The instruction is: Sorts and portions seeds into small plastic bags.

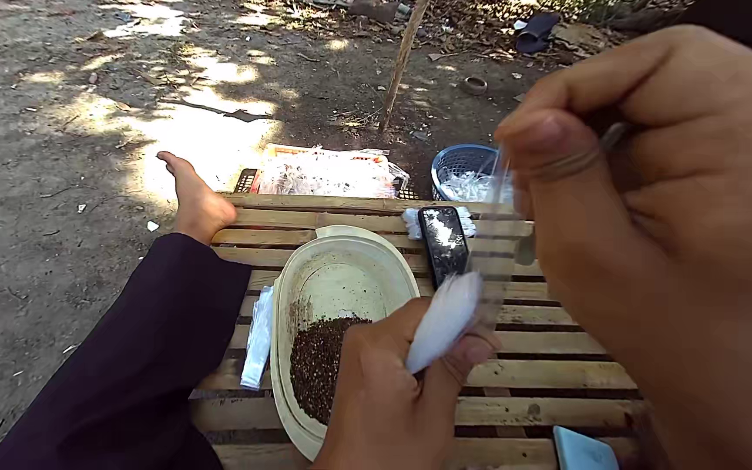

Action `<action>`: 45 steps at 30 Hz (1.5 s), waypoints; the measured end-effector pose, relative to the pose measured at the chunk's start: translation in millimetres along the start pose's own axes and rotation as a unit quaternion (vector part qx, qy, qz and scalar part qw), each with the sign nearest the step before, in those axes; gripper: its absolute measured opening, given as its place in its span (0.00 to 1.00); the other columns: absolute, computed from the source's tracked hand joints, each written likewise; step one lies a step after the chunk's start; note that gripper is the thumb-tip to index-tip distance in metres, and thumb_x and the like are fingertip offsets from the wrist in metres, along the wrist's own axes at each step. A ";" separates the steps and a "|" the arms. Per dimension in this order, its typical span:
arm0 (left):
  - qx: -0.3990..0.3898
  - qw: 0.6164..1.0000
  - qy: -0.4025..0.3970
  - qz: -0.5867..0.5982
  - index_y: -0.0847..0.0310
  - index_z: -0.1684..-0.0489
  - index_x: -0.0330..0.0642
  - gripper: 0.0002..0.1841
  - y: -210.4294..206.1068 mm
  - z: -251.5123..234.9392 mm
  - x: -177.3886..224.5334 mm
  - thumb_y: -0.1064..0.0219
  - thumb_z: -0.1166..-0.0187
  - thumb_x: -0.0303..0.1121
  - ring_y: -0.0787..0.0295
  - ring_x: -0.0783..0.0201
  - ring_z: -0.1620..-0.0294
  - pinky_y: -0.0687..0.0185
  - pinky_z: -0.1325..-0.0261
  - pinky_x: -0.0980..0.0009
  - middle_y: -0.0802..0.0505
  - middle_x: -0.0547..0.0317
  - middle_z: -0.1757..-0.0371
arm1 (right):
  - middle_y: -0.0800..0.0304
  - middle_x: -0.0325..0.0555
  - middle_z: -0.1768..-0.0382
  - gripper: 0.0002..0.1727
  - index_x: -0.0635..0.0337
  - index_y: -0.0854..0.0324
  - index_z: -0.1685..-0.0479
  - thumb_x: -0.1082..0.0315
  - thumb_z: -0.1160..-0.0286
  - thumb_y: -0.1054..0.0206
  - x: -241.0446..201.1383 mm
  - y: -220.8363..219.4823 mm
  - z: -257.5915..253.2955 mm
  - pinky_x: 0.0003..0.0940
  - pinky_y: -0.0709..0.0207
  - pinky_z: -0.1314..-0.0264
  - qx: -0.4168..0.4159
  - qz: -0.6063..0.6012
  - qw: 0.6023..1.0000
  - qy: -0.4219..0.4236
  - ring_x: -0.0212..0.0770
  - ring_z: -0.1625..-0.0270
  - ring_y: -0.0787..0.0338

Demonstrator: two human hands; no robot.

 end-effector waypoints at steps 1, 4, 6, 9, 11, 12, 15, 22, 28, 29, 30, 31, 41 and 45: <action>-0.020 0.999 0.030 0.007 0.12 0.54 0.29 0.07 -7.6 8.5 -10.0 0.30 0.23 0.25 0.09 0.79 0.63 0.13 0.56 0.81 0.04 0.60 0.65 | 0.29 0.26 0.72 0.09 0.56 0.25 0.60 0.64 0.09 0.44 6.4 1.7 -3.3 0.06 0.37 0.72 0.019 -0.010 1.000 -0.019 0.11 0.74 0.30; -0.070 0.994 0.086 0.013 0.14 0.51 0.22 0.10 -22.9 34.6 -29.0 0.35 0.21 0.22 0.06 0.72 0.60 0.12 0.50 0.74 0.03 0.50 0.62 | 0.28 0.22 0.70 0.09 0.53 0.25 0.58 0.62 0.09 0.45 29.6 9.3 -10.1 0.07 0.33 0.69 0.069 -0.019 0.996 -0.050 0.09 0.72 0.29; -0.067 0.993 0.089 0.042 0.15 0.51 0.20 0.10 -16.1 43.0 -29.9 0.37 0.23 0.19 0.06 0.71 0.59 0.12 0.51 0.74 0.03 0.49 0.62 | 0.28 0.24 0.69 0.10 0.55 0.26 0.57 0.61 0.09 0.46 54.1 8.6 -4.7 0.08 0.31 0.67 0.078 -0.007 0.993 -0.087 0.10 0.72 0.28; -0.001 0.979 0.102 0.179 0.15 0.51 0.29 0.07 7.3 44.2 -25.9 0.37 0.20 0.20 0.12 0.83 0.68 0.17 0.62 0.83 0.03 0.64 0.62 | 0.25 0.37 0.68 0.14 0.65 0.23 0.49 0.63 0.08 0.48 106.6 -14.6 36.8 0.22 0.29 0.69 0.017 -0.011 0.976 -0.217 0.23 0.73 0.27; 0.078 0.930 0.155 0.323 0.18 0.46 0.38 0.09 21.2 45.3 -36.9 0.42 0.16 0.21 0.20 0.86 0.78 0.24 0.74 0.86 0.04 0.68 0.62 | 0.20 0.47 0.71 0.17 0.70 0.17 0.44 0.66 0.08 0.47 124.2 -48.7 86.3 0.37 0.27 0.72 -0.066 -0.053 0.951 -0.296 0.37 0.75 0.24; 0.118 0.891 0.177 0.402 0.23 0.40 0.39 0.12 25.9 45.7 -45.0 0.48 0.14 0.20 0.22 0.84 0.81 0.25 0.77 0.86 0.07 0.68 0.65 | 0.18 0.48 0.73 0.16 0.69 0.15 0.48 0.67 0.10 0.45 125.2 -69.2 115.3 0.40 0.27 0.73 -0.106 -0.086 0.937 -0.323 0.39 0.77 0.23; 0.192 0.778 0.215 0.559 0.37 0.24 0.49 0.18 33.3 48.3 -74.4 0.58 0.08 0.28 0.25 0.79 0.88 0.24 0.81 0.84 0.16 0.70 0.78 | 0.19 0.35 0.79 0.13 0.63 0.14 0.68 0.65 0.19 0.38 100.4 -125.5 193.0 0.24 0.27 0.70 -0.181 -0.200 0.894 -0.357 0.24 0.76 0.22; 0.221 0.818 0.273 0.455 0.38 0.28 0.48 0.19 55.8 77.6 -96.1 0.70 0.04 0.39 0.31 0.82 0.90 0.36 0.87 0.86 0.06 0.56 0.43 | 0.21 0.43 0.80 0.23 0.70 0.17 0.78 0.57 0.21 0.31 29.5 -124.0 189.2 0.14 0.33 0.68 -0.188 -0.322 0.898 -0.235 0.21 0.73 0.23; 0.229 0.854 0.287 0.367 0.35 0.32 0.43 0.17 73.3 92.8 -113.7 0.65 0.09 0.28 0.31 0.83 0.90 0.37 0.88 0.86 0.06 0.57 0.41 | 0.17 0.51 0.75 0.19 0.73 0.15 0.74 0.63 0.23 0.29 13.8 -112.3 177.0 0.20 0.30 0.67 -0.227 -0.295 0.905 -0.204 0.31 0.70 0.20; 0.232 0.860 0.289 0.350 0.34 0.32 0.42 0.17 75.2 93.6 -114.9 0.64 0.09 0.27 0.31 0.83 0.90 0.36 0.88 0.86 0.06 0.57 0.42 | 0.17 0.52 0.74 0.18 0.73 0.14 0.73 0.63 0.23 0.29 11.9 -111.4 176.8 0.20 0.29 0.66 -0.227 -0.296 0.905 -0.203 0.31 0.70 0.19; 0.235 0.871 0.285 0.324 0.33 0.32 0.40 0.17 76.8 94.5 -114.2 0.63 0.10 0.25 0.30 0.83 0.89 0.34 0.87 0.86 0.06 0.58 0.43 | 0.16 0.53 0.73 0.17 0.74 0.14 0.71 0.64 0.23 0.29 9.8 -109.8 176.0 0.20 0.29 0.66 -0.226 -0.299 0.906 -0.199 0.32 0.69 0.19; 0.239 0.883 0.273 0.297 0.32 0.34 0.38 0.16 78.3 95.0 -112.2 0.62 0.10 0.24 0.30 0.83 0.88 0.33 0.86 0.86 0.08 0.60 0.46 | 0.16 0.53 0.72 0.16 0.74 0.13 0.70 0.65 0.23 0.29 7.8 -108.1 174.8 0.20 0.29 0.66 -0.224 -0.301 0.906 -0.193 0.32 0.69 0.19; 0.293 0.895 0.262 0.210 0.25 0.58 0.35 0.07 77.0 94.6 -98.5 0.48 0.14 0.19 0.23 0.81 0.86 0.28 0.82 0.85 0.04 0.56 0.58 | 0.12 0.56 0.66 0.09 0.72 0.10 0.64 0.72 0.24 0.29 -2.4 -100.3 168.3 0.20 0.25 0.62 -0.238 -0.320 0.902 -0.164 0.34 0.65 0.16; 0.233 0.908 0.240 0.251 0.29 0.53 0.40 0.11 59.7 97.7 -94.8 0.44 0.21 0.13 0.22 0.82 0.84 0.29 0.83 0.86 0.05 0.62 0.65 | 0.10 0.49 0.63 0.08 0.69 0.08 0.61 0.73 0.24 0.30 21.0 -97.2 173.8 0.15 0.21 0.58 -0.159 -0.314 0.906 -0.234 0.26 0.60 0.13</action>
Point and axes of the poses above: each hand's wrist, its own z-axis away from the middle knuckle, its own y-axis out of the back of the hand, x = y × z, the point moved 10 cm from there along -z, towards the middle knuckle
